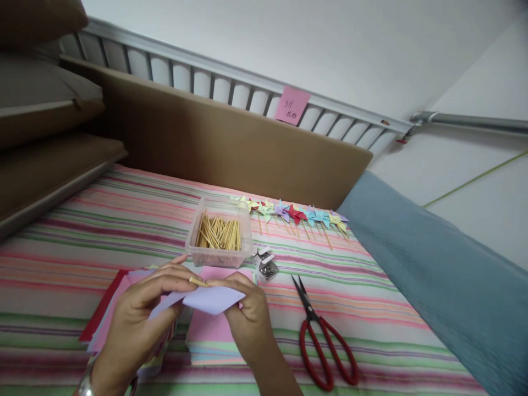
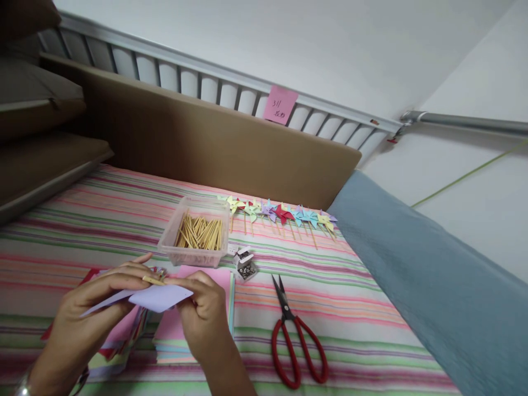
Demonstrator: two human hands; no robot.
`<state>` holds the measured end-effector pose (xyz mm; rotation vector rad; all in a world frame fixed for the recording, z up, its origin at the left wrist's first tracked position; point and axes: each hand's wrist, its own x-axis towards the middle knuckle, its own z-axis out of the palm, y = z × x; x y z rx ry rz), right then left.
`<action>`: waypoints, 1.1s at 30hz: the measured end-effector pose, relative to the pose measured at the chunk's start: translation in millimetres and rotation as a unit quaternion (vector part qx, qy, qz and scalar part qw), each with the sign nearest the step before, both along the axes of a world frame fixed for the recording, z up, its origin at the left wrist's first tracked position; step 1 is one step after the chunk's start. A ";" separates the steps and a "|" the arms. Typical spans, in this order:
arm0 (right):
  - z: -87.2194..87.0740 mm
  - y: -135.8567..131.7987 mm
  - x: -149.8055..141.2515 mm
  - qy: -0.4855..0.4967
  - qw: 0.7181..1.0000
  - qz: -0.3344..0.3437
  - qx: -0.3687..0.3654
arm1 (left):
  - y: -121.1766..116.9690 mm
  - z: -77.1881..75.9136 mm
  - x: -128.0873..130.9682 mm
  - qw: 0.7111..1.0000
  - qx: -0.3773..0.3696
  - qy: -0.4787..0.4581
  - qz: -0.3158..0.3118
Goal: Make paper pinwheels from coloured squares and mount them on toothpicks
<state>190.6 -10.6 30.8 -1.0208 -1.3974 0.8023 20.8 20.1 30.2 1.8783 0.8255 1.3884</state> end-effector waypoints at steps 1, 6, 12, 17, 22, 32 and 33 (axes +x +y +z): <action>-0.2 0.0 -0.1 -0.001 1.000 -0.001 0.000 | 0.0 -0.5 0.0 1.000 -0.001 -0.005 0.000; -2.2 -0.1 0.6 -0.007 1.000 -0.001 0.001 | -0.2 -1.2 0.2 1.000 -0.002 -0.014 -0.007; -2.0 0.0 -0.5 -0.009 1.000 0.004 0.012 | -0.9 0.0 0.7 1.000 -0.010 -0.018 0.003; -1.1 1.0 -1.2 -0.011 1.000 0.003 0.004 | -1.1 -0.5 1.6 0.999 -0.032 -0.036 0.004; -4.3 3.8 1.1 -0.047 0.998 -0.001 -0.037 | 4.2 -4.6 6.9 0.987 -0.140 -0.077 0.014; -13.1 11.6 -3.1 -0.048 0.995 0.004 -0.086 | 9.2 -9.2 15.2 0.915 -0.340 -0.215 0.028; -14.4 12.2 -2.4 -0.042 0.994 0.011 -0.099 | 10.0 -9.6 14.5 0.910 -0.348 -0.225 0.028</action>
